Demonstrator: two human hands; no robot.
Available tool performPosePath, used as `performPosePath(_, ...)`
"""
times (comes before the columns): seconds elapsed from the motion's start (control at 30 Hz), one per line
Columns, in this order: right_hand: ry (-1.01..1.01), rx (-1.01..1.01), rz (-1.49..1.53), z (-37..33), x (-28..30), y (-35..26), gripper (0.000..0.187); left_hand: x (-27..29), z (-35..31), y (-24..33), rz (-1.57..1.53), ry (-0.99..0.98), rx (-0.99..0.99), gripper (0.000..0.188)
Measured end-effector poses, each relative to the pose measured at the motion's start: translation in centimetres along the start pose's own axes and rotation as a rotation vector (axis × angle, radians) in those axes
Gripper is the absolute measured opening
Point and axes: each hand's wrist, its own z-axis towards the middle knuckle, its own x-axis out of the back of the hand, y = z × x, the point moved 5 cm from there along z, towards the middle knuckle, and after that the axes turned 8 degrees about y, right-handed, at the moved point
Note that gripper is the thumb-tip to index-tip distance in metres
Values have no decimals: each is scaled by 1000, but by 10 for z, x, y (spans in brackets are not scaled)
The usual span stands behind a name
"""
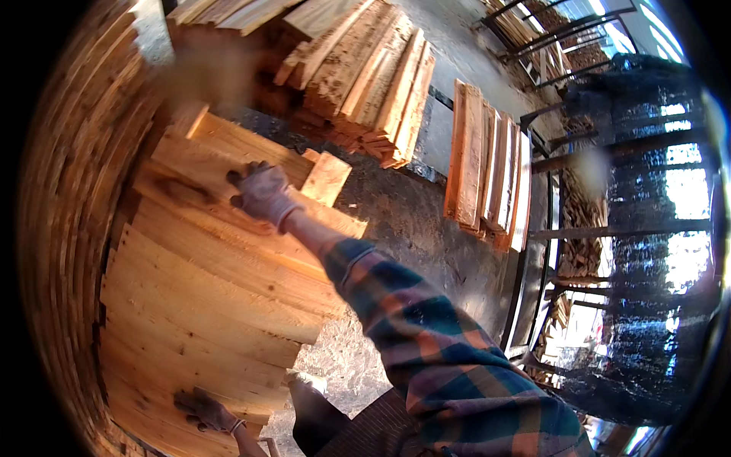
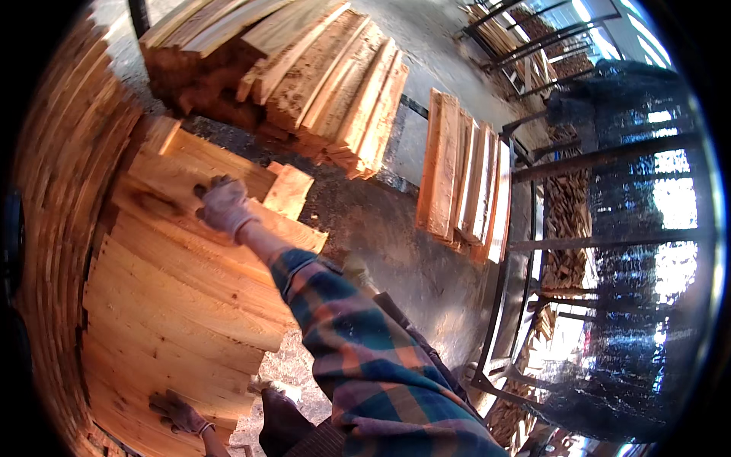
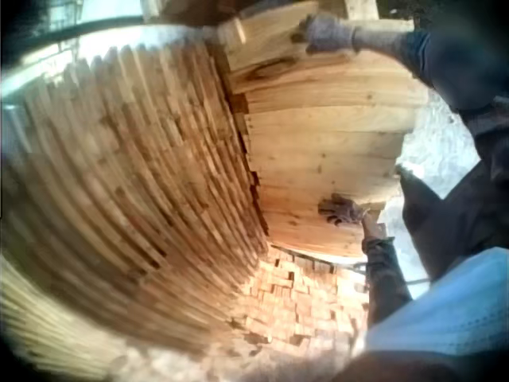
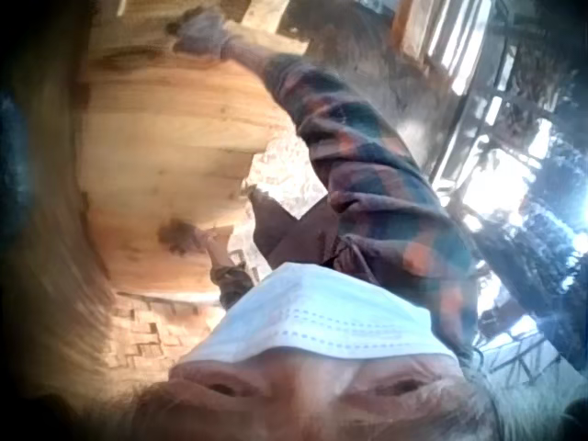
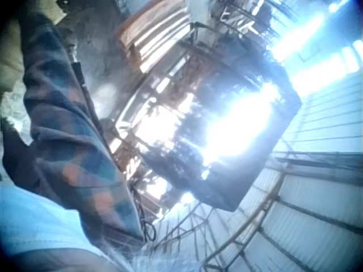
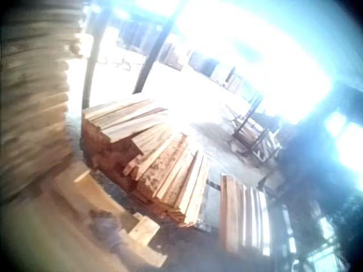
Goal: The person repeatedly picks up wooden planks from a pile and stacks them vertically on a metal rack. The worker handles the lumber one by one, adjusting the position of each piece to fit within the rack structure.
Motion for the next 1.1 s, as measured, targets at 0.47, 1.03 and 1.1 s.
performPosePath(0.47,491,-1526,1546,-441,35,332,34,193,-162,291,-1657,-716,-644,38)
performPosePath(1.03,442,-1603,497,-558,40,518,85,217,-577,665,-1102,-991,-1049,72)
performPosePath(1.1,348,-1475,103,-532,95,572,100,253,-609,669,-1190,-1260,-875,74)
